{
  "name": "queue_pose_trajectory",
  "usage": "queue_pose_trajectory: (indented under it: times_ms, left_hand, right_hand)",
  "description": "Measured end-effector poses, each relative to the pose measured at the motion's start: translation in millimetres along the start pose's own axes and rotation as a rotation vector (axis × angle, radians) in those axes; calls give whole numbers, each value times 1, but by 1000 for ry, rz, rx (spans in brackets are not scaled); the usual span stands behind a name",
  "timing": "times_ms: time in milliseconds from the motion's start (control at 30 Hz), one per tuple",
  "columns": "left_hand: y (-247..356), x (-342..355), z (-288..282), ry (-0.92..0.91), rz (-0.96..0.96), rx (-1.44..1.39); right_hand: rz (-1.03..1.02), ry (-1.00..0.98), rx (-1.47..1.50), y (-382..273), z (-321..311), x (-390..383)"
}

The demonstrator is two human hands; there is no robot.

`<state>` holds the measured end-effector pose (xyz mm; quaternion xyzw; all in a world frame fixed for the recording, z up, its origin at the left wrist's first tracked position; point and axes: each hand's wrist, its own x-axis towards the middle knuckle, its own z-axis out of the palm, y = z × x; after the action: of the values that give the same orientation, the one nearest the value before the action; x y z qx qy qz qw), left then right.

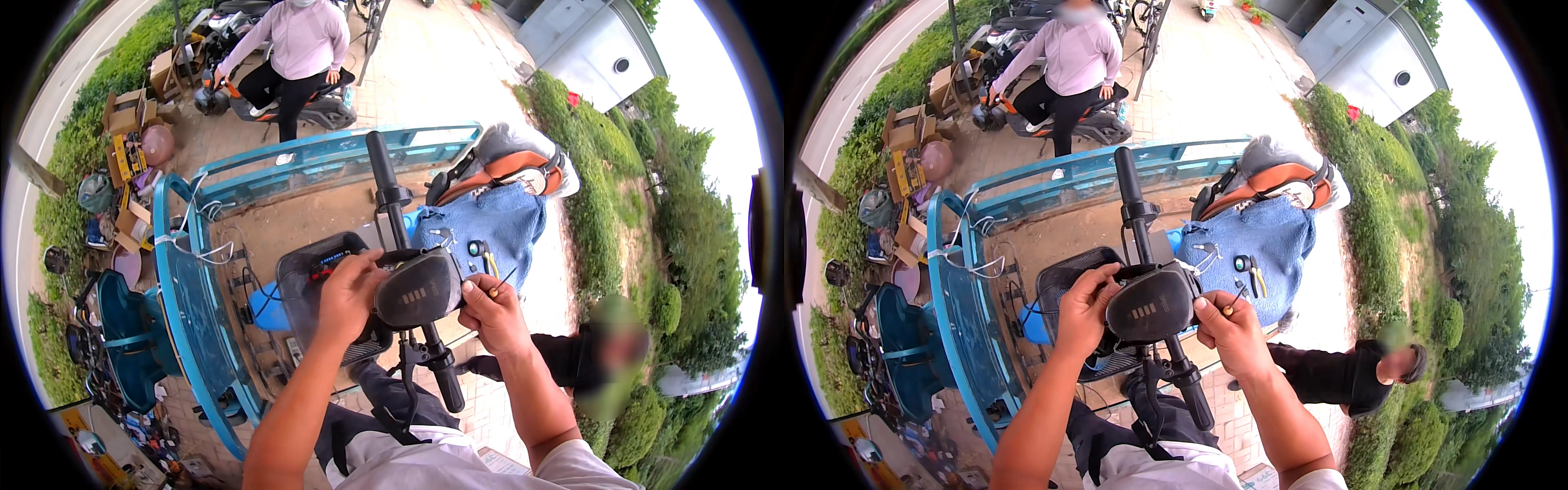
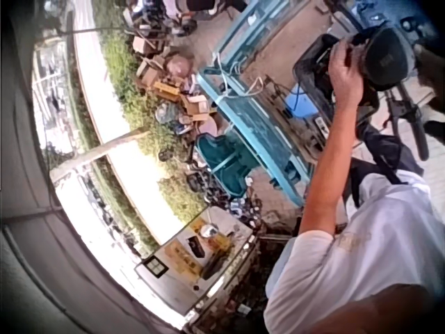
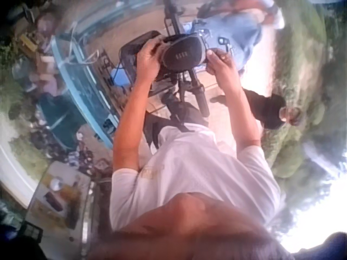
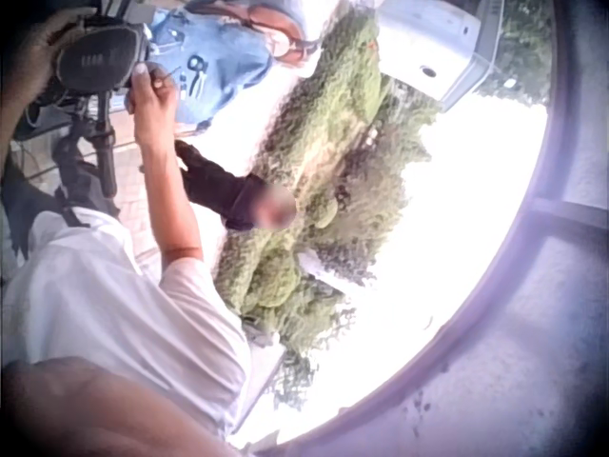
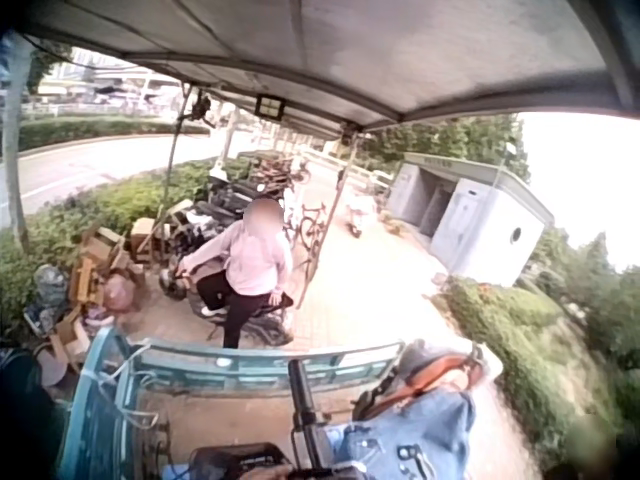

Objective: The person repairs the handlebar control unit of a light-blue electric scooter. They remove the cover, adjust internal wires, and reassemble the unit using a screwdriver and pliers. The work is performed outdoors on a paved area with other scooters nearby.

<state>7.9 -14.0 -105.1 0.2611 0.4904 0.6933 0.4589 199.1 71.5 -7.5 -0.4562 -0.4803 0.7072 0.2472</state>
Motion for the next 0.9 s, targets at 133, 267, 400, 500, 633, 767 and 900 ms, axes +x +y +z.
queue_pose_trajectory:
  times_ms: [133,267,400,500,633,767,900]
  left_hand:
    - [-2,-14,-7,-28,76,132]
    - [-15,-18,-21,-86,431,532]
    - [-23,-18,-19,-113,391,532]
    - [-30,-28,-16,-46,224,342]
    - [-36,-32,-20,183,325,22]
    - [-17,-23,-31,138,26,-290]
    - [16,-35,-22,-82,136,-61]
  right_hand:
    - [17,28,-44,-5,2,0]
    - [55,22,-94,-10,8,-4]
    - [71,43,-160,-13,8,-1]
    - [84,44,-182,-18,12,-1]
    - [135,-37,-182,-22,9,-4]
    - [86,-252,-495,-36,5,-7]
    - [-298,-686,-1002,-72,17,12]
